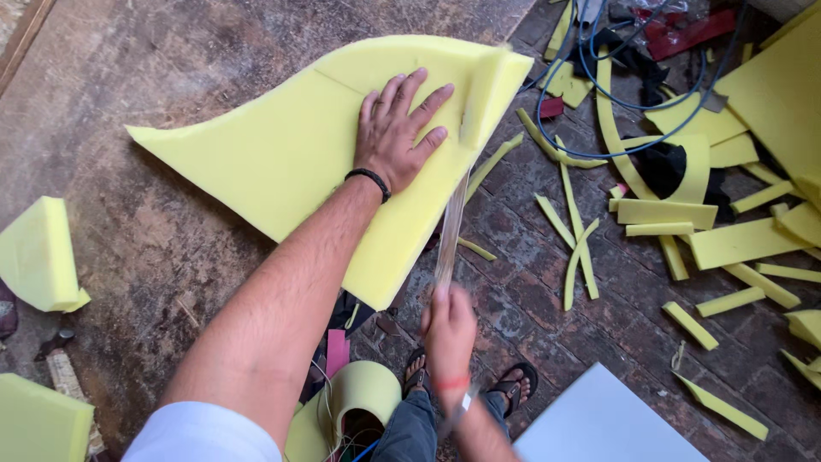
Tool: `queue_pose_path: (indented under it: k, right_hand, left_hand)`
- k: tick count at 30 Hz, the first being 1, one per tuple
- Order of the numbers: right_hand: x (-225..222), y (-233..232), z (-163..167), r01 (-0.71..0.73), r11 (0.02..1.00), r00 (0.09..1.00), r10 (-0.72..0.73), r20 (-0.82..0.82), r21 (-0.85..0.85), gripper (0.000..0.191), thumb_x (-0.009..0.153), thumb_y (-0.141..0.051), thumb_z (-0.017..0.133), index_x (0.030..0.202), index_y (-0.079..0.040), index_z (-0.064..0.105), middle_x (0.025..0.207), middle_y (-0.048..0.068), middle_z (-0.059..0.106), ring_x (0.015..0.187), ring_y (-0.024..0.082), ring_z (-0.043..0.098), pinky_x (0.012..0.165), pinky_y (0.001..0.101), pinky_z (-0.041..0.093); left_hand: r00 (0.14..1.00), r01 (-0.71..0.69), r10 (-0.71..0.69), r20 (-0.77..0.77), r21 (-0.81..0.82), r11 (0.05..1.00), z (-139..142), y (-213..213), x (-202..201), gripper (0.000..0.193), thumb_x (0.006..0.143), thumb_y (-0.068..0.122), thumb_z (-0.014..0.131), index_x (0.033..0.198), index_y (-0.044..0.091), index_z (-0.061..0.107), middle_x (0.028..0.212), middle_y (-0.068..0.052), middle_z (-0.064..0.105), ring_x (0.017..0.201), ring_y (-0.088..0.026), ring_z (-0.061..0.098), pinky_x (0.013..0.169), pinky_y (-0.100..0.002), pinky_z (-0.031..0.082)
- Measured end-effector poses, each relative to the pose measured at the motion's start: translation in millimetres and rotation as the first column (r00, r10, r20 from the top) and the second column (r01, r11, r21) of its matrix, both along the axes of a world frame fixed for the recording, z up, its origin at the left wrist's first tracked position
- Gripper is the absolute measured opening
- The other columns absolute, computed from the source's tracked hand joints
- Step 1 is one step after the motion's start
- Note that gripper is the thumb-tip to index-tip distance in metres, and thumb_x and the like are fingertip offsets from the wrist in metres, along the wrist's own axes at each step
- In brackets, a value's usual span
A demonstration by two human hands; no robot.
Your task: The person cuts yellow foam sheets into curved shapes on a workbench, using a hand saw to slice strips off the foam edges and trim pieces to size. They reposition the foam pieces between cuts, then pick up a piece of fabric and walk across the workshop.
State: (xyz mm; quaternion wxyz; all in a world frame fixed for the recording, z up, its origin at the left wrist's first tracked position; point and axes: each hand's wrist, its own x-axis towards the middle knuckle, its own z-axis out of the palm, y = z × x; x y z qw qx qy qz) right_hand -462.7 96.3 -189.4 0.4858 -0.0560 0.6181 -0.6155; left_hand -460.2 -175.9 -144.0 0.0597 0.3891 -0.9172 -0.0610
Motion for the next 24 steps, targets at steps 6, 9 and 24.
queue_pose_path:
  k: [6,9,24]
  right_hand:
    - [-23,-32,-12,-0.039,0.996,0.999,0.038,-0.010,-0.079,0.028,0.107,-0.024,0.051,0.088,-0.006,0.061,0.059,-0.004,0.049,0.045,0.006,0.043,0.040,0.0233,0.034]
    - [-17,-38,-12,-0.039,0.995,0.998,0.035,-0.045,-0.092,0.028,0.107,-0.024,0.050,0.087,-0.007,0.060,0.056,-0.004,0.048,0.043,0.007,0.042,0.038,0.0236,0.033]
    - [103,53,-3,0.025,1.000,0.999,-0.024,-0.031,0.001,0.029,0.107,-0.023,0.052,0.088,-0.004,0.060,0.057,-0.003,0.049,0.045,0.006,0.043,0.040,0.0240,0.035]
  left_hand:
    - [1.000,-0.015,0.015,0.016,0.002,1.000,-6,-5,-1,0.058,0.103,0.058,0.043,0.158,0.040,0.039,0.169,-0.003,0.026,0.156,-0.027,0.023,0.126,-0.053,0.010]
    - [1.000,-0.001,0.001,-0.015,0.013,1.000,-16,-10,0,0.054,0.106,0.056,0.037,0.157,0.039,0.042,0.168,-0.004,0.027,0.154,-0.028,0.024,0.123,-0.053,0.010]
    - [0.949,0.005,0.016,-0.314,0.066,0.998,-48,-29,4,0.049,0.108,0.047,0.036,0.150,0.032,0.055,0.160,0.003,0.047,0.152,-0.022,0.035,0.125,-0.046,0.015]
